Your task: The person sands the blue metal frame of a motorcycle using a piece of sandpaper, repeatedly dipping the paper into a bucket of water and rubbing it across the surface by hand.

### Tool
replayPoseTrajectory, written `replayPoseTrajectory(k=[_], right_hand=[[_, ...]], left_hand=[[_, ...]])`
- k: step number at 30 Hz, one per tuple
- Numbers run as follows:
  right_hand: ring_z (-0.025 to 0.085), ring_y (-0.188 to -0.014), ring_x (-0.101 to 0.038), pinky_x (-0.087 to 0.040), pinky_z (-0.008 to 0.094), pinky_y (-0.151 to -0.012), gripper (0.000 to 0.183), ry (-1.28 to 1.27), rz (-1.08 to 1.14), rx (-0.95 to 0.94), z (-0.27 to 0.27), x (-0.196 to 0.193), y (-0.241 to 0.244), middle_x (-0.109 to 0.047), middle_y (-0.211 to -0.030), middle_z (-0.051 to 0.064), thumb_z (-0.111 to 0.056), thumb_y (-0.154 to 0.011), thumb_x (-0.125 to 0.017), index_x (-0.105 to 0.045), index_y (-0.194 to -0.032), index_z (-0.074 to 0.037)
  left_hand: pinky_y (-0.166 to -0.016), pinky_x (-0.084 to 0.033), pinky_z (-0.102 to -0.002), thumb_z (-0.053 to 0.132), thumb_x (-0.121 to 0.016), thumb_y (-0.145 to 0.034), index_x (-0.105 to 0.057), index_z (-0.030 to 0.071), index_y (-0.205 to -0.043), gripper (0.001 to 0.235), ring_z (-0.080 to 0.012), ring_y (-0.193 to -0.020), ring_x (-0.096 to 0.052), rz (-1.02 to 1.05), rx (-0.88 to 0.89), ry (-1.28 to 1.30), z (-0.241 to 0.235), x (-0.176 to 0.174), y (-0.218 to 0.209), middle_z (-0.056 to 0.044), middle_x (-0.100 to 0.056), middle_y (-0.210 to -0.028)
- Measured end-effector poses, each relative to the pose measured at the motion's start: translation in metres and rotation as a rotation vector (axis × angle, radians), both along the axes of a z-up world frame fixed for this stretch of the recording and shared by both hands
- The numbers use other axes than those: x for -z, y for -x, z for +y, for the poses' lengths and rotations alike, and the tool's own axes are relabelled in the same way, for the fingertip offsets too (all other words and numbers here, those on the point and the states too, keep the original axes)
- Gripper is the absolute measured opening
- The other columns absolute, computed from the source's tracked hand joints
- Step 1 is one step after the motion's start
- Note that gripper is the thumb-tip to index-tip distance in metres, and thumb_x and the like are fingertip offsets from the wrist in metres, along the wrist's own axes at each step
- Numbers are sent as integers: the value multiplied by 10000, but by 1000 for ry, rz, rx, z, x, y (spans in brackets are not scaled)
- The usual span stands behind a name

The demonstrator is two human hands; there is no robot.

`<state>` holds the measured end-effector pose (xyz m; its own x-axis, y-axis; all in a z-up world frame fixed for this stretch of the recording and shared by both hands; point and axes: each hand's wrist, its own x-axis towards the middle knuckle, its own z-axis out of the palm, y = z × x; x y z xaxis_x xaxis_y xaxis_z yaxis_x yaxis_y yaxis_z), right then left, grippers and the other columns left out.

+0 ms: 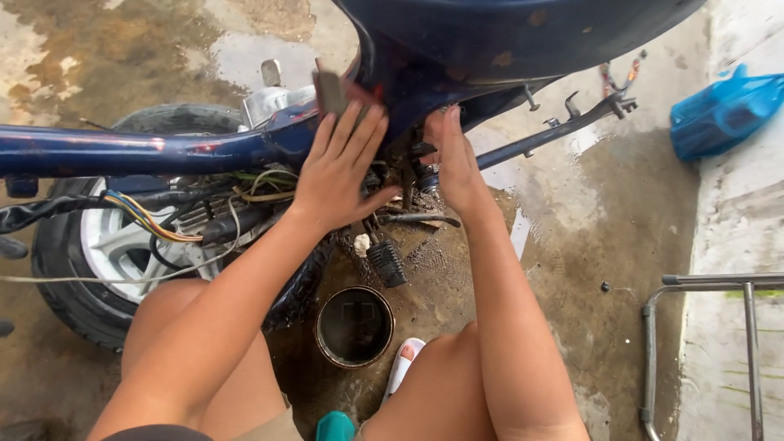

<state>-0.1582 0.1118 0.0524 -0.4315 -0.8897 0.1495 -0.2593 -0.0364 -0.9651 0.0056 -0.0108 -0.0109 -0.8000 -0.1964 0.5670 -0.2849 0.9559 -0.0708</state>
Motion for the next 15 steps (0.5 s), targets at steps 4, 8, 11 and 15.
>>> replayPoseTrajectory(k=[4, 8, 11, 15], right_hand=[[434, -1261, -527, -546, 487, -912, 1024, -1, -66, 82, 2, 18, 22, -513, -1413, 302, -757, -1005, -213, -445, -1491, 113], [303, -1182, -561, -527, 431, -906, 869, -89, -25, 57, 4, -16, -3, -570, -1293, 145, -737, -941, -138, -506, -1318, -45], [221, -1206, -591, -535, 390, -876, 778, -159, -17, 107, -9, 4, 7, -626, -1288, 54, -699, -893, -144, -579, -1259, -168], [262, -1342, -572, -524, 379, -883, 1046, -189, -104, 126, -2, -19, 2, -570, -1490, 149, -799, -773, -203, -565, -1410, -52]], left_hand=[[-1318, -18, -491, 860, -382, -917, -320, 164, -1634, 1002, -244, -1594, -144, -105, -124, 309, -6, 20, 1, -10, -210, -1723], [-1267, -161, -569, 788, -444, -1050, -250, 35, -1660, 989, -377, -1569, -156, -46, -37, 54, 2, -21, 14, -146, -188, -1712], [-1274, -188, -517, 822, -399, -994, -296, 74, -1651, 1001, -313, -1577, -208, -161, -116, 161, -1, 10, -12, -72, -300, -1696], [-1203, -282, -610, 736, -414, -1109, -411, -18, -1648, 926, -381, -1533, -255, -27, -38, 130, 2, -36, 14, -177, -319, -1674]])
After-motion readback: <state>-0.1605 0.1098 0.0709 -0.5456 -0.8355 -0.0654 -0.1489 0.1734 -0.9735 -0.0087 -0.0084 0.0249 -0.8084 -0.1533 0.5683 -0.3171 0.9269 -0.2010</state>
